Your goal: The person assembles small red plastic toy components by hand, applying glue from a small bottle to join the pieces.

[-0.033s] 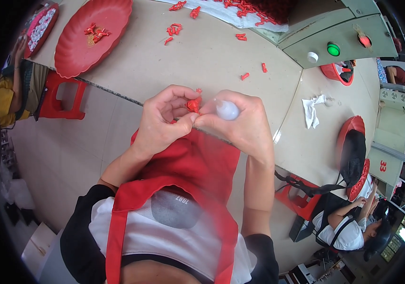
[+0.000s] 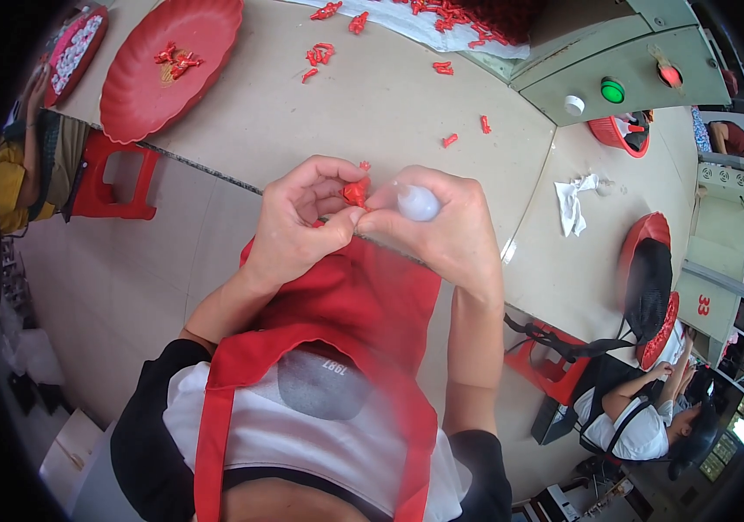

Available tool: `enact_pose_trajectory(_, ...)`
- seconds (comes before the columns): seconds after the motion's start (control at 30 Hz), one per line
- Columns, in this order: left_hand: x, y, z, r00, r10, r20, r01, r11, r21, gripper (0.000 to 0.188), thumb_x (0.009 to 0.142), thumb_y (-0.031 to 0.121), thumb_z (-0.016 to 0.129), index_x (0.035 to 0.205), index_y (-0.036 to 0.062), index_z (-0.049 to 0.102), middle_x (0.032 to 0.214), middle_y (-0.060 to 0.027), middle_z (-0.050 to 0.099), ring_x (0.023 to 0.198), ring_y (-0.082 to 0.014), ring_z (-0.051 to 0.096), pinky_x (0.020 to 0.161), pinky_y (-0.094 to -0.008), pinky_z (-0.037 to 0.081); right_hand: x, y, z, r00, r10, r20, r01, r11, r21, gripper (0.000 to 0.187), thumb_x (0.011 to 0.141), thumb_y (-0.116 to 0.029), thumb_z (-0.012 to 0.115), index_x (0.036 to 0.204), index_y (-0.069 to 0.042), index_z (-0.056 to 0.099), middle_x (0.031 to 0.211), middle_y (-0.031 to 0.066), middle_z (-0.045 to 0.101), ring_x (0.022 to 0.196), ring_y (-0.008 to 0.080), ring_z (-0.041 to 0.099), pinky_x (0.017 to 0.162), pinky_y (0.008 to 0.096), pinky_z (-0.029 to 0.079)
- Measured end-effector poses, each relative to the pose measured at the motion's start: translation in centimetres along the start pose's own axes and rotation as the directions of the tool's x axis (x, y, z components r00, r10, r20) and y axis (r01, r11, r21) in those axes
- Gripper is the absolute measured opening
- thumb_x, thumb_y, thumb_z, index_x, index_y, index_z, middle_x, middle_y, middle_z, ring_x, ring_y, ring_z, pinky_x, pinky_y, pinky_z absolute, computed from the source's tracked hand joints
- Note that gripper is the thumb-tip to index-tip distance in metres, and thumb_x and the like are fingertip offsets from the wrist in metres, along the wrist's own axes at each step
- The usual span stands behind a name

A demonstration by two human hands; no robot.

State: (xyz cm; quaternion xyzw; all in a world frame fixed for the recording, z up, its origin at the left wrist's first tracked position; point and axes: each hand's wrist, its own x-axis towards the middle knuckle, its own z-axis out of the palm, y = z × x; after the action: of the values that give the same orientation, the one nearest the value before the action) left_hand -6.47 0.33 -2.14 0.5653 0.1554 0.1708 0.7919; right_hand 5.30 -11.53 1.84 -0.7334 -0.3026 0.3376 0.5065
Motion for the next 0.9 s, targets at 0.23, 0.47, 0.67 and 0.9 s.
enact_pose_trajectory(0.23, 0.4, -0.5, -0.2, 1.000, 0.013, -0.020, -0.014, 0.999, -0.029, 0.029, 0.076, -0.005, 0.059, 0.103, -0.0040, 0.052, 0.093, -0.0096, 0.060, 0.089, -0.0151, 0.060, 0.078, -0.0278, 0.050, -1.0, -0.1, 0.1, 0.994, -0.010, -0.109, 0.016, 0.999, 0.051, 0.019, 0.066, -0.012, 0.078, 0.077, -0.002, 0.065, 0.067, 0.0013, 0.061, 0.063, 0.0049, 0.053, 0.059, 0.0205, 0.044)
enact_pose_trajectory(0.47, 2.2, -1.2, -5.2, 0.910, -0.220, 0.353, 0.415, 0.521, -0.746, 0.025, 0.084, 0.015, 0.054, 0.104, 0.0000, 0.055, 0.104, -0.0139, 0.057, 0.098, -0.0252, 0.057, 0.086, -0.0393, 0.049, -1.7, 4.5, -4.7, 0.688, -0.006, -0.725, -0.160, 0.974, -0.161, 0.018, 0.072, -0.015, 0.072, 0.082, -0.002, 0.065, 0.073, 0.0050, 0.062, 0.066, 0.0115, 0.055, 0.062, 0.0259, 0.046)
enact_pose_trajectory(0.67, 3.3, -2.3, -3.2, 0.860, -0.225, 0.457, 0.494, 0.151, -0.856, 0.022, 0.084, 0.019, 0.055, 0.098, 0.0023, 0.057, 0.105, -0.0143, 0.056, 0.099, -0.0252, 0.055, 0.089, -0.0405, 0.048, -4.0, 11.9, -12.6, 0.537, -0.366, -0.760, -0.626, 0.430, -0.650, 0.016, 0.072, -0.014, 0.066, 0.086, -0.005, 0.067, 0.078, 0.0125, 0.064, 0.069, 0.0321, 0.061, 0.067, 0.0409, 0.048)
enact_pose_trajectory(0.9, 3.1, -1.3, -2.2, 0.870, -0.361, 0.336, 0.456, 0.331, -0.826, 0.026, 0.083, 0.020, 0.056, 0.096, -0.0022, 0.056, 0.100, -0.0141, 0.057, 0.095, -0.0253, 0.057, 0.087, -0.0387, 0.049, -2.2, 4.3, -4.2, 0.661, 0.148, -0.736, -0.117, 0.989, 0.094, 0.022, 0.078, -0.019, 0.068, 0.083, 0.003, 0.066, 0.063, -0.0013, 0.057, 0.054, 0.0035, 0.048, 0.049, 0.0186, 0.037)
